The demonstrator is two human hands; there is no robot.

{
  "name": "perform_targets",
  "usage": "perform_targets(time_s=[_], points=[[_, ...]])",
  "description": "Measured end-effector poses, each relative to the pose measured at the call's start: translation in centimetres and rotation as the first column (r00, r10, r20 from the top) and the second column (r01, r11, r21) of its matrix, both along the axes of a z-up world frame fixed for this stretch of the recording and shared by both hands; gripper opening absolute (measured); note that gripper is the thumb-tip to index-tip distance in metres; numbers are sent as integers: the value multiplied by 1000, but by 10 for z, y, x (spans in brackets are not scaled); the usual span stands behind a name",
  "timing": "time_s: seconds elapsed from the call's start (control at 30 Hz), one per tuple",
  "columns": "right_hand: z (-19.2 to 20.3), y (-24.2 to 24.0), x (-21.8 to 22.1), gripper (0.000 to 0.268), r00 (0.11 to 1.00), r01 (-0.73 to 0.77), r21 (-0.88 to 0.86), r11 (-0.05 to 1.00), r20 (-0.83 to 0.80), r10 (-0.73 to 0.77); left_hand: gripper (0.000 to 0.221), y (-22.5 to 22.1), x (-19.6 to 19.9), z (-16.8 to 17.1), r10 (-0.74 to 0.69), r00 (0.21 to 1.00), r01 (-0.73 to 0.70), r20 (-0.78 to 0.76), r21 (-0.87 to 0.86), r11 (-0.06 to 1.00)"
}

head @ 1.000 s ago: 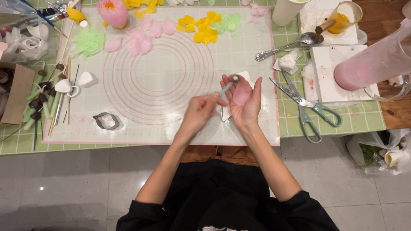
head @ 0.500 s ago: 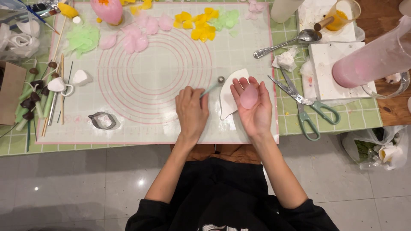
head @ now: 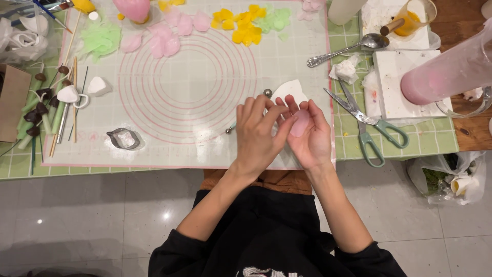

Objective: The person is shaping wax petals and pouring/spreading liquid wax to create decorative candles.

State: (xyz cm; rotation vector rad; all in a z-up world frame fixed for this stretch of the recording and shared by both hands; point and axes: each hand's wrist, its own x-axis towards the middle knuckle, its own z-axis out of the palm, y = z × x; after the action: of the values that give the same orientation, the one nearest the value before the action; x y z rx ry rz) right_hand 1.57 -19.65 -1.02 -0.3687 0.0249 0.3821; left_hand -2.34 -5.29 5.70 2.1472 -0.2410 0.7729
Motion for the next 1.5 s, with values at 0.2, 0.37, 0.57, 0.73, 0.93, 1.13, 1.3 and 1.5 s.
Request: perform_targets(time_s=[0.2, 0.37, 0.57, 0.73, 0.93, 1.13, 1.3, 1.5], points=[[10, 7, -8, 36, 998, 26, -202, 979, 57, -14, 12, -6, 12, -22, -26, 999, 24, -44, -53, 998], [5, 2, -12, 39, 969, 156, -497, 853, 244, -35, 10, 7, 12, -20, -22, 996, 1, -91, -225, 974], [5, -8, -13, 32, 963, 91, -621, 778, 254, 91, 15, 35, 22, -30, -346, 916, 202, -204, -511, 835], [17, -12, -15, 29, 956, -79, -619, 782, 175, 235, 18, 53, 28, -34, -631, 748, 377, -206, -650, 660], [17, -11, -14, 28, 926, -113, -659, 743, 201, 320, 12, 61, 32, -46, -698, 690, 389, -190, -716, 580], [16, -10, -13, 28, 896, -41, -777, 628, 250, 368, 9, 62, 31, -57, -715, 680, 349, -163, -785, 511], [19, -7, -13, 28, 893, -19, -806, 592, 253, 373, 5, 63, 32, -66, -752, 655, 366, -72, -840, 400], [28, -3, -14, 29, 903, 16, -821, 571, 256, 343, 14, 68, 34, -61, -778, 625, 314, -71, -889, 333]])
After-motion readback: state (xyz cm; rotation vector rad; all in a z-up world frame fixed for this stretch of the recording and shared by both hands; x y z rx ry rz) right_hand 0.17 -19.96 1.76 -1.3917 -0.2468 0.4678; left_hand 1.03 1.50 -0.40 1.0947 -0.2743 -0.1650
